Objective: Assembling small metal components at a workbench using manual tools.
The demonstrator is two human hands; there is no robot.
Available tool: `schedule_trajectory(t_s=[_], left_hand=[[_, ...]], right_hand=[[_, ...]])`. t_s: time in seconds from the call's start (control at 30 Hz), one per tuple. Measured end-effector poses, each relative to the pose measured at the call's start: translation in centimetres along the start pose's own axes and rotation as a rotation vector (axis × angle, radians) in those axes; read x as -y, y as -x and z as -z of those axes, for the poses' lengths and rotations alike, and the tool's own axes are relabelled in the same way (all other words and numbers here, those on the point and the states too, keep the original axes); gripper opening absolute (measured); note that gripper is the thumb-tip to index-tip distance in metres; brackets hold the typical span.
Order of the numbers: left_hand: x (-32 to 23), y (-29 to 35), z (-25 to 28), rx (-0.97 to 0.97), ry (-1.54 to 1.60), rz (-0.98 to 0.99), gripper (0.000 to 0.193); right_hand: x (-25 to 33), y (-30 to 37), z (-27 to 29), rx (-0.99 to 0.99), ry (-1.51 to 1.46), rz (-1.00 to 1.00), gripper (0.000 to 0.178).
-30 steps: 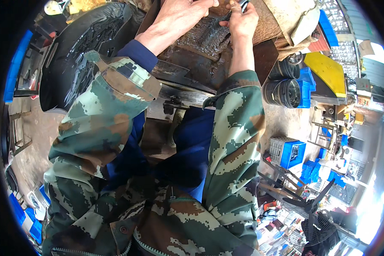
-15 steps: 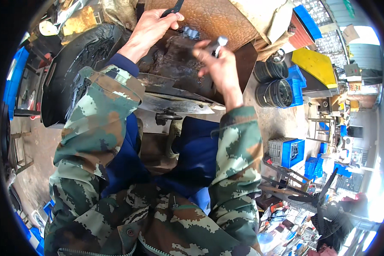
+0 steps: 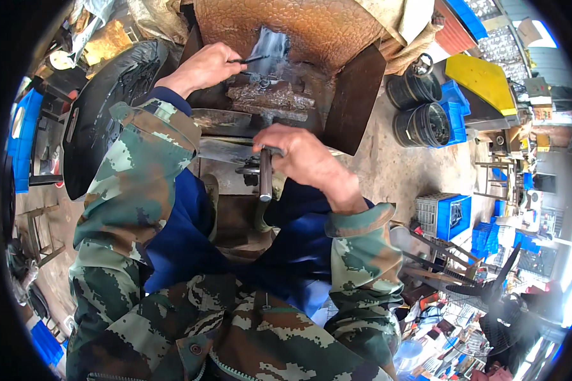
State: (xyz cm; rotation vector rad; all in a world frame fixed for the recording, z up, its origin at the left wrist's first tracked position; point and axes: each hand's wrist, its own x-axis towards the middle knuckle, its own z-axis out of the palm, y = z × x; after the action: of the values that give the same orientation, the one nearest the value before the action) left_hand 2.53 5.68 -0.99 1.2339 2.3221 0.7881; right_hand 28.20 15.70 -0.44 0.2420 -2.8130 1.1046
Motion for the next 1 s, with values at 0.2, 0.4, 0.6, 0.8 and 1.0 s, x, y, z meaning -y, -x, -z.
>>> schedule_trajectory(t_s=[0.2,0.4,0.6,0.8,1.0], left_hand=[[1.2,-1.0,-1.6,0.184,0.078,-0.002,0.025],[1.4,-2.7,-3.5,-0.143,0.043,-0.094,0.023],[-3.1,0.7,-0.6,0.049,0.532,-0.108,0.022],[-5.4,2.4,-0.3,0.277,0.915,-0.071,0.027],[-2.6,0.9,-0.4,0.158,0.753,-0.064,0.038]], right_hand=[[0.7,-1.7,3.1,-0.219,-0.399,-0.633,0.023],[0.1,-3.4,4.1,-0.394,-0.443,-0.706,0.026],[-1.5,-5.8,3.2,-0.710,-0.909,-0.576,0.027],[-0.4,-6.7,3.5,-0.783,-0.996,-0.408,0.023],[-0.7,-6.6,3.1,-0.831,-0.931,-0.441,0.019]])
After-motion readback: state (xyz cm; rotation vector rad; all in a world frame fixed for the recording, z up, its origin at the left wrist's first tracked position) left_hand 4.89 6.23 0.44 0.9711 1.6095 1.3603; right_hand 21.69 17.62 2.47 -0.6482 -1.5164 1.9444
